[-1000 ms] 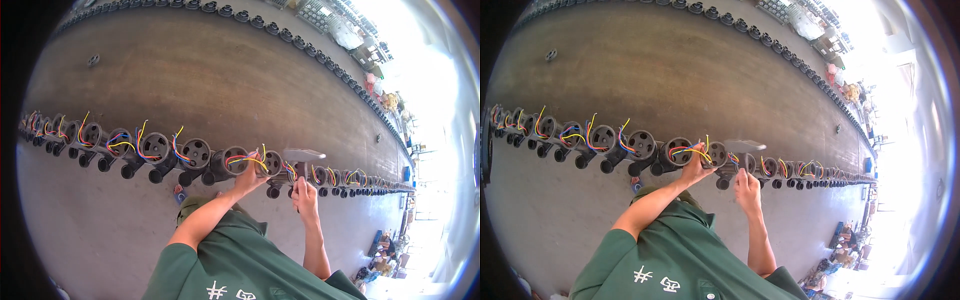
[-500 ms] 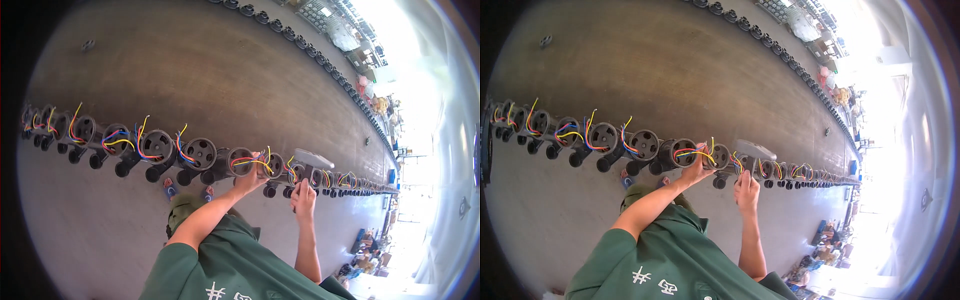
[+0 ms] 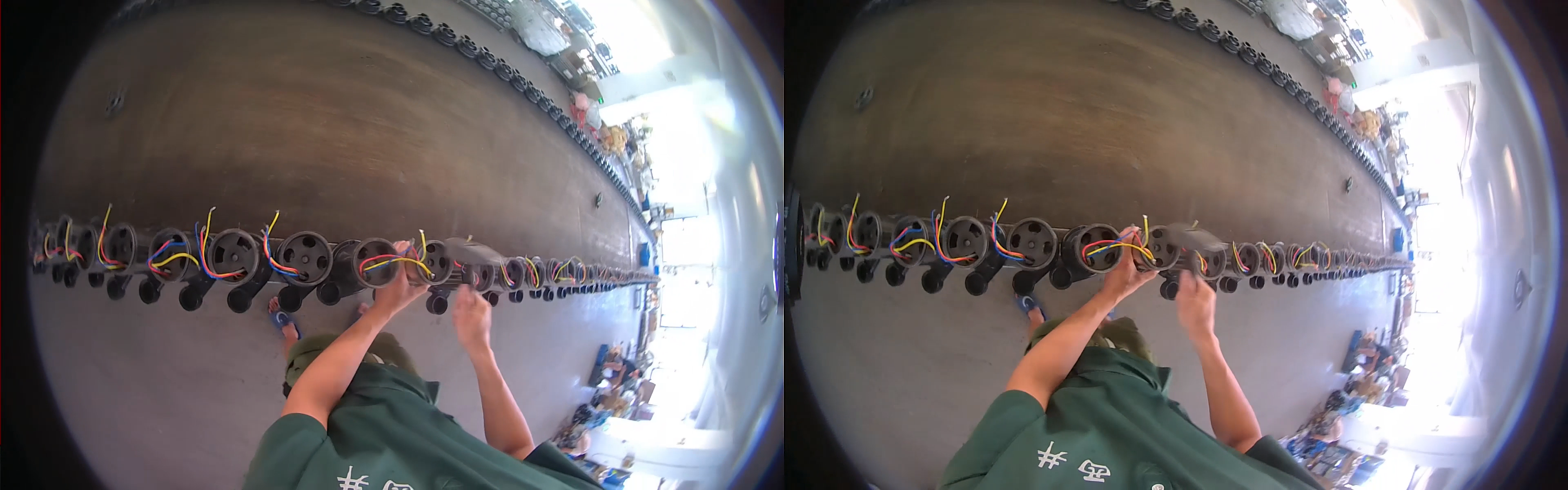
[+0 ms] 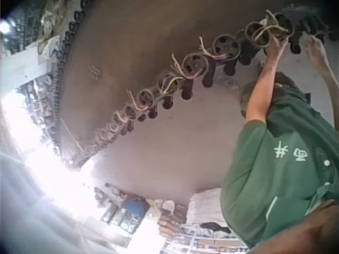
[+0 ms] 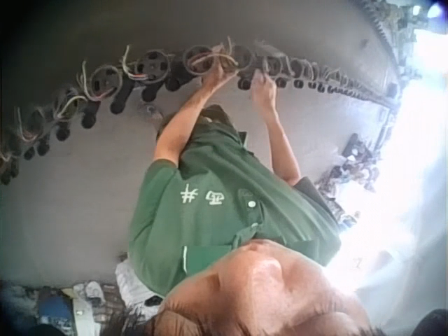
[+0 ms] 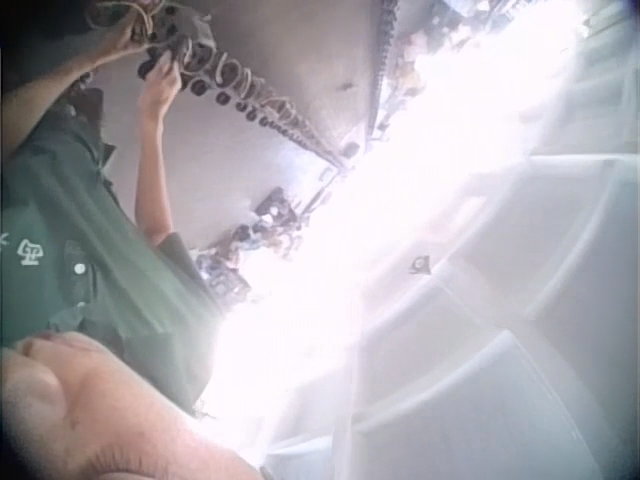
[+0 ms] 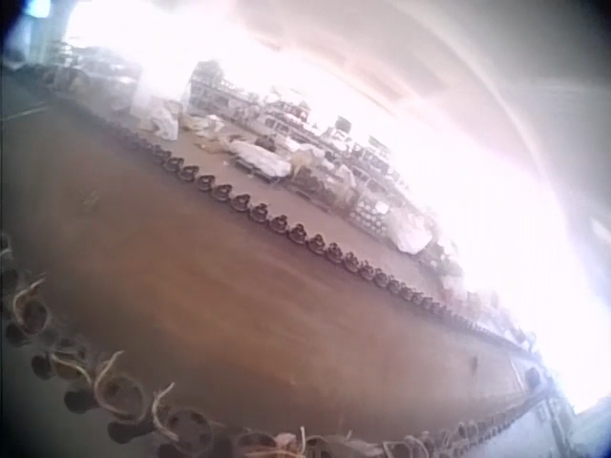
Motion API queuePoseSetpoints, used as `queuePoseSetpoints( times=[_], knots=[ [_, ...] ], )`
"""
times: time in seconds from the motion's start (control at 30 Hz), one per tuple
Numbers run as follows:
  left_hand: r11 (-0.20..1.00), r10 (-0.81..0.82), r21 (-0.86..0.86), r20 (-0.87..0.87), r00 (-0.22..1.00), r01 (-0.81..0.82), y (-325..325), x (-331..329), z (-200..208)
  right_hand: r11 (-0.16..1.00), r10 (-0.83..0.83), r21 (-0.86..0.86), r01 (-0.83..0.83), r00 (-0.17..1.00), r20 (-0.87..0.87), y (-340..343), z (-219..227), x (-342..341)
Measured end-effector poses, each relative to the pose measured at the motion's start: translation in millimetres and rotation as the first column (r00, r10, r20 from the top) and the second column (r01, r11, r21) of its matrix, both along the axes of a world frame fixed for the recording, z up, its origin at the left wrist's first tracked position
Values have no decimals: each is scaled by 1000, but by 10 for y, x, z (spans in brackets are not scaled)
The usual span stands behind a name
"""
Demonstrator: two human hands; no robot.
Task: The person assembles electronic components by inserting internal pieces into cylindrical black housings and securing them using a handheld tool. They work down a long row of identical components, repeatedly inserting the parts and then pressing or hammering them into place with the tool.
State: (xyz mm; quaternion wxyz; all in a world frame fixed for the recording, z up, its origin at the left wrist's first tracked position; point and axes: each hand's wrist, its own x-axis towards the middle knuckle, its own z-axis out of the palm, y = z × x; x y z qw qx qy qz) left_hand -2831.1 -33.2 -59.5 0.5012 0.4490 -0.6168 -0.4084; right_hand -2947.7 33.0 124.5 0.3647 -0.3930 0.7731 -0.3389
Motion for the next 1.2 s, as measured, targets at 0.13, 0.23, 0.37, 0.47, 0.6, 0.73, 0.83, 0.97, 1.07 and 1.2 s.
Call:
queuePoseSetpoints(
  times=[0.13, 0.23, 0.37, 0.47, 0.6, 0.73, 0.83, 0.97, 1.07, 1.2],
  knots=[
    [996, -32, 71, -186, 982, 46, -161, 35, 93, 966, 248, 97, -239, 965, -84, -166, -256, -177],
    [1000, -7, -11, -136, 991, 6, -154, 75, 484, 918, 310, 199, -344, 933, 180, -270, 220, -413],
    [980, 184, 66, 23, 983, -185, -28, -1, 610, 923, 362, 7, -386, 872, 328, -167, 575, -960],
    [890, 391, 221, 83, 916, -400, 278, -207, 477, 914, 404, -112, -389, 896, 185, -38, 827, -1301],
    [816, 511, 218, 157, 845, -535, 755, -790, 505, 902, 429, -54, -428, 903, 20, 2, 727, -1669],
    [929, 346, 124, 49, 937, -349, 562, -1340, 880, 844, 535, 144, -516, 824, -187, -56, 188, -1844],
    [925, 376, 15, 96, 921, -380, 322, -1432, 822, 834, 552, 85, -545, 826, -116, -140, 96, -1917],
    [950, 312, -10, -4, 950, -312, 287, -1365, 718, 860, 510, 26, -510, 860, 13, -114, 522, -1921],
    [945, 327, -22, -1, 945, -327, 235, -1322, 706, 872, 473, -144, -467, 881, 7, -93, 660, -1799],
    [967, 256, -21, 94, 962, -255, 226, -1284, 676, 823, 498, -102, -559, 795, -347, -44, -134, -1874]
  ],
)
